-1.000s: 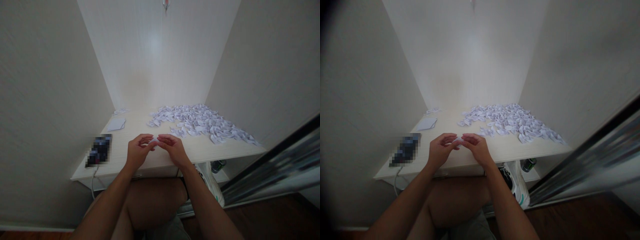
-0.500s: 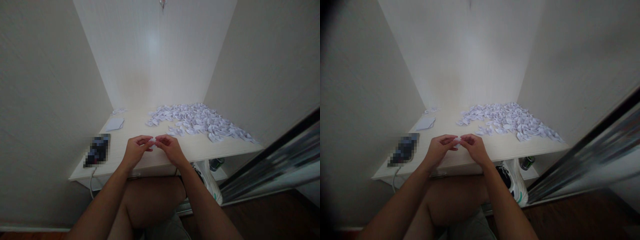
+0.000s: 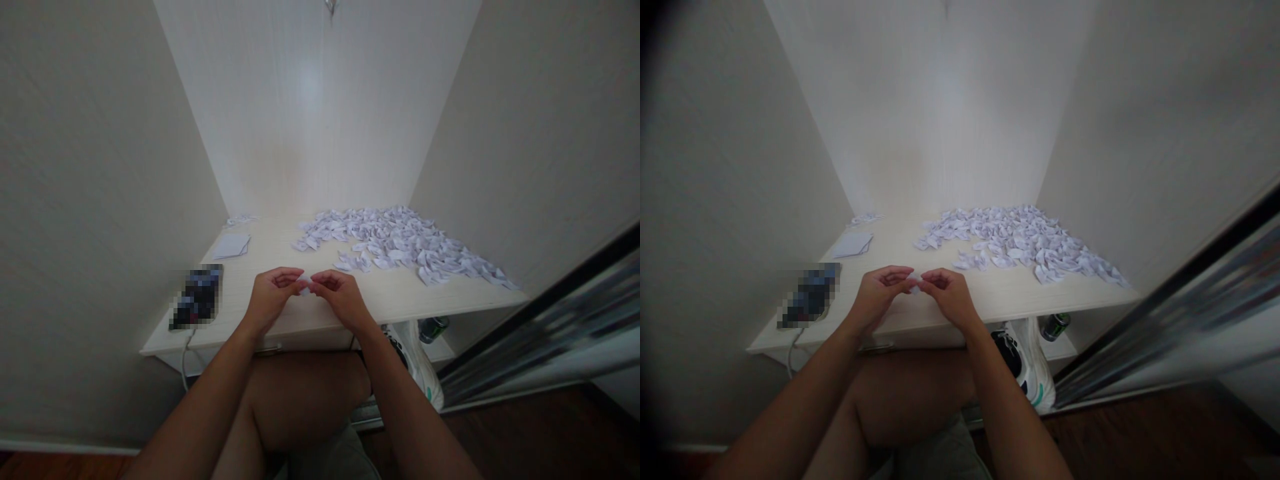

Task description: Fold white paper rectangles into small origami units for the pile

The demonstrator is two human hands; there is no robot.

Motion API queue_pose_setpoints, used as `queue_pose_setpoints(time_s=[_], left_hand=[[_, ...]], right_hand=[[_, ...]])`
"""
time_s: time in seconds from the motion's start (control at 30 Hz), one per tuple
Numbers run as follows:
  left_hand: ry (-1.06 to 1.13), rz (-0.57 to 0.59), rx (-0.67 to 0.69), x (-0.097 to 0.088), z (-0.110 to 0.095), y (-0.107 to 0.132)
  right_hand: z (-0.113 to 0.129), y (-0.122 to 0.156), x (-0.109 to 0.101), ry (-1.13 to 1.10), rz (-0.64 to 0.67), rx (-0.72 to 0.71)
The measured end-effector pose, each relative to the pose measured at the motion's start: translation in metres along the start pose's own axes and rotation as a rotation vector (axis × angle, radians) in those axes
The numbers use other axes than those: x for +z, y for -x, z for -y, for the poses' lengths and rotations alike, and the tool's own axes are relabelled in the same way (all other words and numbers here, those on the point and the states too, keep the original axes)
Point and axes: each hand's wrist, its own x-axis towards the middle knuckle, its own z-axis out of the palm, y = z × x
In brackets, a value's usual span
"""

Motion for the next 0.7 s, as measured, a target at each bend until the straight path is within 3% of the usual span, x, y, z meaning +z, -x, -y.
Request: queue_pose_setpoints(time_s=[0.4, 0.7], left_hand=[[-0.005, 0.046, 0.014, 0.0017, -0.0003, 0.002], [-0.094, -0.036, 0.099, 0.0045, -0.0002, 0.0003]], right_hand=[[-0.0002, 0.0016, -0.0019, 0.06, -0.054, -0.042], [-0.0027, 0.0014, -0.0031, 0.133, -0.055, -0.075]])
